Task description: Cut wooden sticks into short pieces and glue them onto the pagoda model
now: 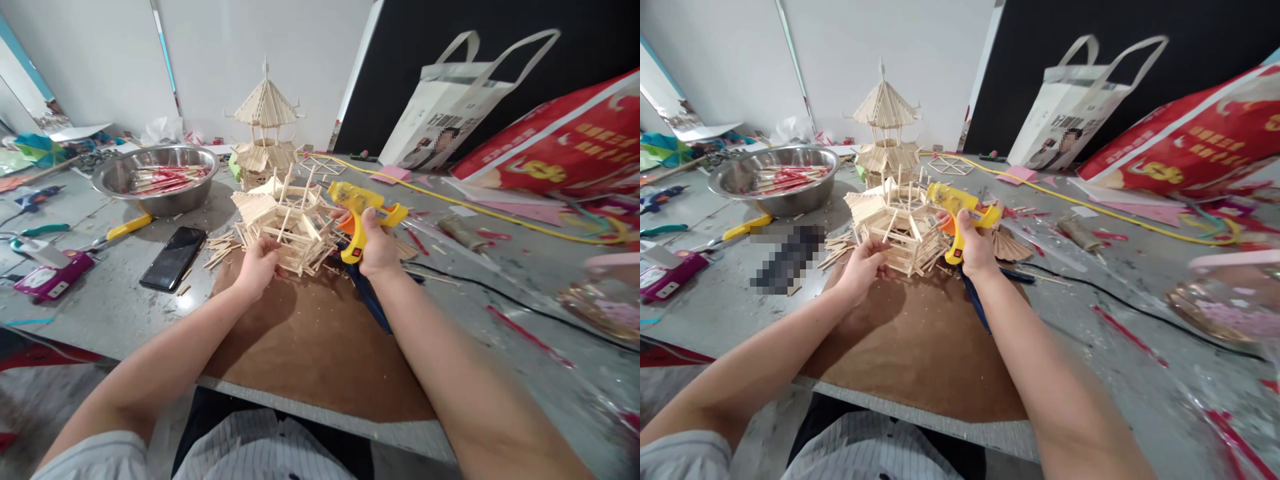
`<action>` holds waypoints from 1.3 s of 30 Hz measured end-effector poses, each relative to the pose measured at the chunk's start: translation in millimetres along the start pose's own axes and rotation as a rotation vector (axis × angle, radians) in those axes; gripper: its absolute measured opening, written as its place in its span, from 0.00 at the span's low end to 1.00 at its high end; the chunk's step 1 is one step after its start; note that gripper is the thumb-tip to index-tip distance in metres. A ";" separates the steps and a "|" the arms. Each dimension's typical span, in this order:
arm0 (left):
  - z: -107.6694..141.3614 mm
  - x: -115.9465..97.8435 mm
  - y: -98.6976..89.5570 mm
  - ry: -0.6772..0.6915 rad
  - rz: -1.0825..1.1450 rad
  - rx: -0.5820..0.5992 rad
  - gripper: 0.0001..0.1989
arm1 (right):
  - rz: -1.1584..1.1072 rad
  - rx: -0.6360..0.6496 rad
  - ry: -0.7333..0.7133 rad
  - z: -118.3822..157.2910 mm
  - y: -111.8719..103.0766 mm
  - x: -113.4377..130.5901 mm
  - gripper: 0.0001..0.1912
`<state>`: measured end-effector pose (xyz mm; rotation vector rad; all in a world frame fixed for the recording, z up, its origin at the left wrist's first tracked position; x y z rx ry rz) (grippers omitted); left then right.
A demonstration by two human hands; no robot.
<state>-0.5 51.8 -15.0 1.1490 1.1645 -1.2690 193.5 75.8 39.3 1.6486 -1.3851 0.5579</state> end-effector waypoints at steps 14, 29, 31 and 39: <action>-11.9 -24.1 -34.8 0.076 -0.862 -0.042 0.08 | 0.013 -0.153 -0.011 0.7 -9.6 1.8 0.14; -53.4 -18.2 -126.9 0.049 -1.733 -0.277 0.17 | -0.023 -0.222 -0.100 -0.4 -13.5 29.5 0.16; -54.5 -17.4 -128.6 0.065 -1.729 -0.291 0.17 | -0.013 -0.213 -0.090 0.1 -12.1 30.1 0.16; -55.4 -17.9 -133.4 0.069 -1.738 -0.309 0.16 | -0.024 -0.195 -0.073 -0.5 -11.5 31.4 0.16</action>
Point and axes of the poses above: each hand's wrist, its own z-axis away from the middle knuckle, its own y-axis out of the palm, x = y × z, the point moved 8 cm from there along -z, towards the middle knuckle, and after that the axes turned 5 degrees about -z, right-handed, at the moved point
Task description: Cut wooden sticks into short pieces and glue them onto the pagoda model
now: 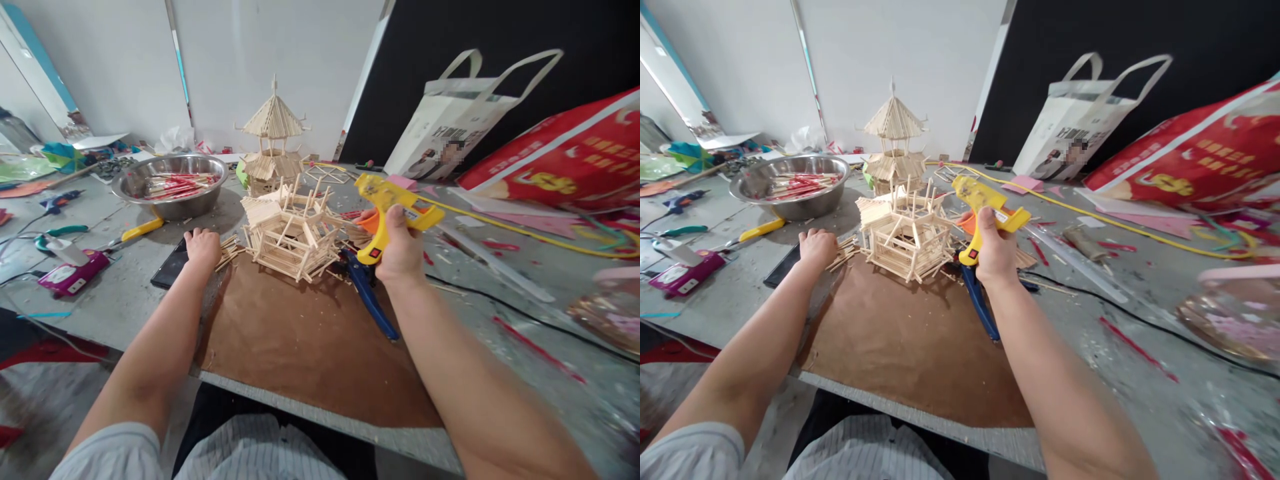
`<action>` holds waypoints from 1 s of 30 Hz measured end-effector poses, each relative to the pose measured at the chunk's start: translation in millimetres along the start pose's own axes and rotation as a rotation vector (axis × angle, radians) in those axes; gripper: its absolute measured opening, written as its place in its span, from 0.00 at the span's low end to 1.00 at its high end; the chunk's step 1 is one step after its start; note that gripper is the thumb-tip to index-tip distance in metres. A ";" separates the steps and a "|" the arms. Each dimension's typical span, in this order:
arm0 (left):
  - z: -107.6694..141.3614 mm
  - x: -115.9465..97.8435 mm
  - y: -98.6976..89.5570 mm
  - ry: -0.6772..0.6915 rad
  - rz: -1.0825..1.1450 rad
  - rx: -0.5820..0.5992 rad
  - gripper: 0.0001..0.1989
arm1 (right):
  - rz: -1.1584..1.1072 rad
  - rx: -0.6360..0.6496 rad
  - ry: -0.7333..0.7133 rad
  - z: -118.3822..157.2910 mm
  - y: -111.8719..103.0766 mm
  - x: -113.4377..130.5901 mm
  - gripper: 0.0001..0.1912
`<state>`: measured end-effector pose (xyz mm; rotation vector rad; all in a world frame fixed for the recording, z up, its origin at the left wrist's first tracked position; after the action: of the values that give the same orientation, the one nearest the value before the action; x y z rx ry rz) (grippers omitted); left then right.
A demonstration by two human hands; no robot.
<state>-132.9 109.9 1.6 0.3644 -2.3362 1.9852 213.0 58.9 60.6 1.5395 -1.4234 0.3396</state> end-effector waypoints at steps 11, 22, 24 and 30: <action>-0.8 4.0 3.6 -0.035 -0.005 -0.037 0.15 | 0.014 0.056 0.002 -0.2 3.2 1.4 0.17; 4.5 12.8 -15.0 -0.149 0.087 -0.073 0.15 | 0.019 0.174 0.116 4.6 15.0 9.1 0.18; 10.6 15.6 -27.5 -0.230 0.196 -0.071 0.16 | 0.057 0.232 0.089 4.2 17.2 13.7 0.17; 43.4 -18.9 -87.3 -0.010 0.718 -0.358 0.11 | 0.293 0.344 0.094 7.6 17.6 15.6 0.17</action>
<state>-91.1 57.4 74.8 -0.5610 -3.0326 1.6736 198.8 46.4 76.5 1.5572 -1.5751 0.8606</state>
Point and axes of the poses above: each hand's wrist, its own z-axis away from the middle knuckle, its own y-axis out of the palm, x = y × z, the point moved 8 cm from there along -z, towards the middle knuckle, and after that the axes turned 5 degrees about -z, right-handed, at the moved point
